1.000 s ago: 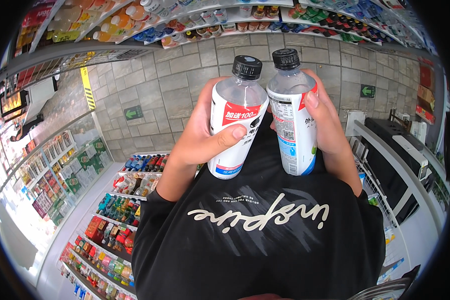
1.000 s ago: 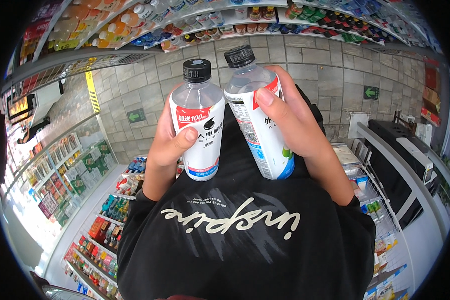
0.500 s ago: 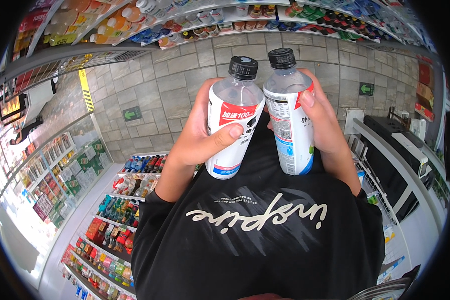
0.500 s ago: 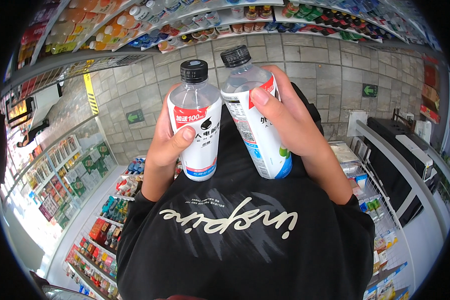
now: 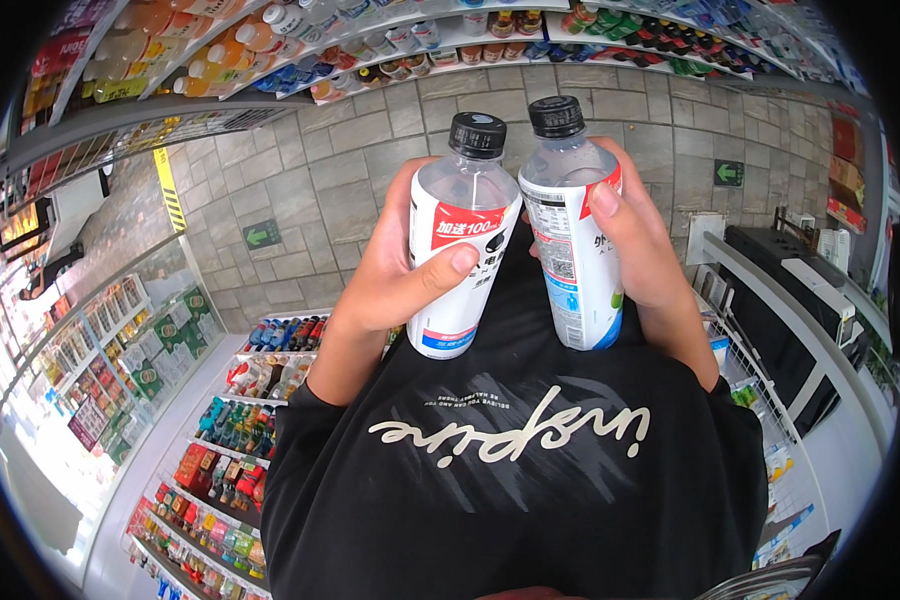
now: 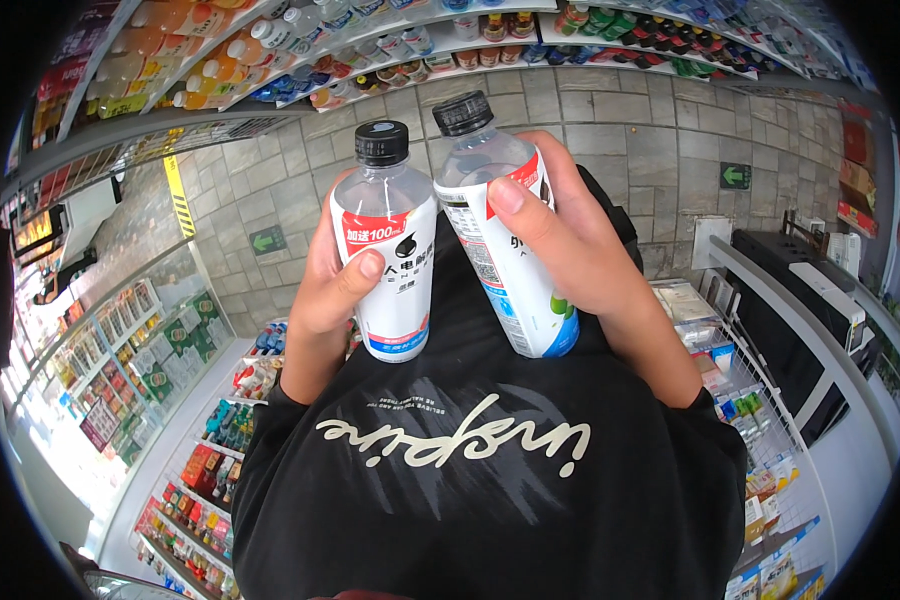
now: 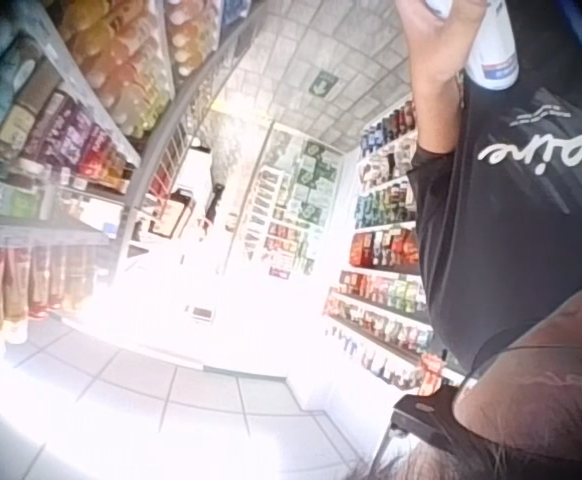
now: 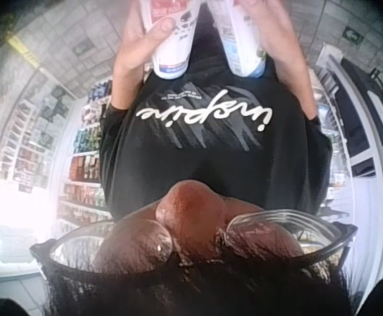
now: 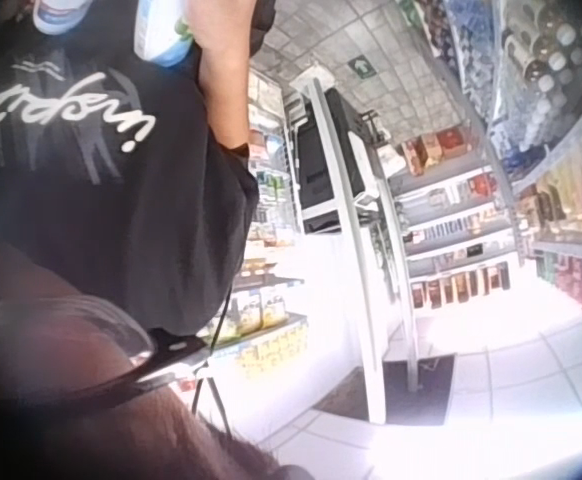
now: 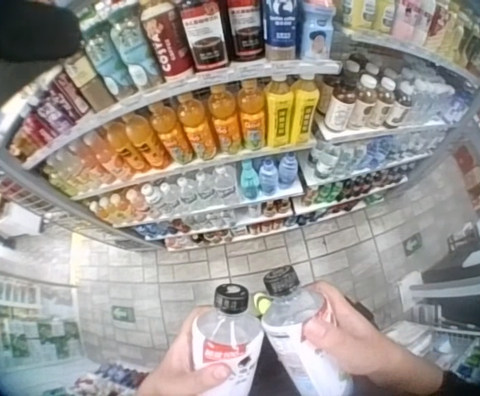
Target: Selecting and inspecting various drink bottles from a convenience store shelf.
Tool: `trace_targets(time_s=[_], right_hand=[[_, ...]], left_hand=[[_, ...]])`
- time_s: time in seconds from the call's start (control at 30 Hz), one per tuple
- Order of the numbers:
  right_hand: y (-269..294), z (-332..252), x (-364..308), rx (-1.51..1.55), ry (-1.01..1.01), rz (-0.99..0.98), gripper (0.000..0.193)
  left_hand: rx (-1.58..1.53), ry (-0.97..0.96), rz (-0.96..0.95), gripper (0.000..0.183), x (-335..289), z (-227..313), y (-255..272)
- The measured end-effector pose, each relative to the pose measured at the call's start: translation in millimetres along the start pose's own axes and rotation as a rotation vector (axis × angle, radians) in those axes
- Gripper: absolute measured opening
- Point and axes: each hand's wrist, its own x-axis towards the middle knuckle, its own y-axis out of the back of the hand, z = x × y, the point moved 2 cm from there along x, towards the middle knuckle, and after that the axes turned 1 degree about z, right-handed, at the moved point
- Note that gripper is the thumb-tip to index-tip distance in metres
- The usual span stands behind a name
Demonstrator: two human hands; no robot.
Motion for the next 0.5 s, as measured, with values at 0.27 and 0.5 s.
trace_targets(time_s=[0.27,0.5], right_hand=[[-1.8,-0.9,-2.4,-0.019,-0.001,-0.021,0.066],[-4.7,-1.2,-4.2,-0.069,0.02,-0.034,0.065]], left_hand=[[-0.021,0.006,0.011,0.082,-3.5,-1.8,0.4],[-0.015,0.01,0.023,0.081,-6.5,-1.4,1.2]])
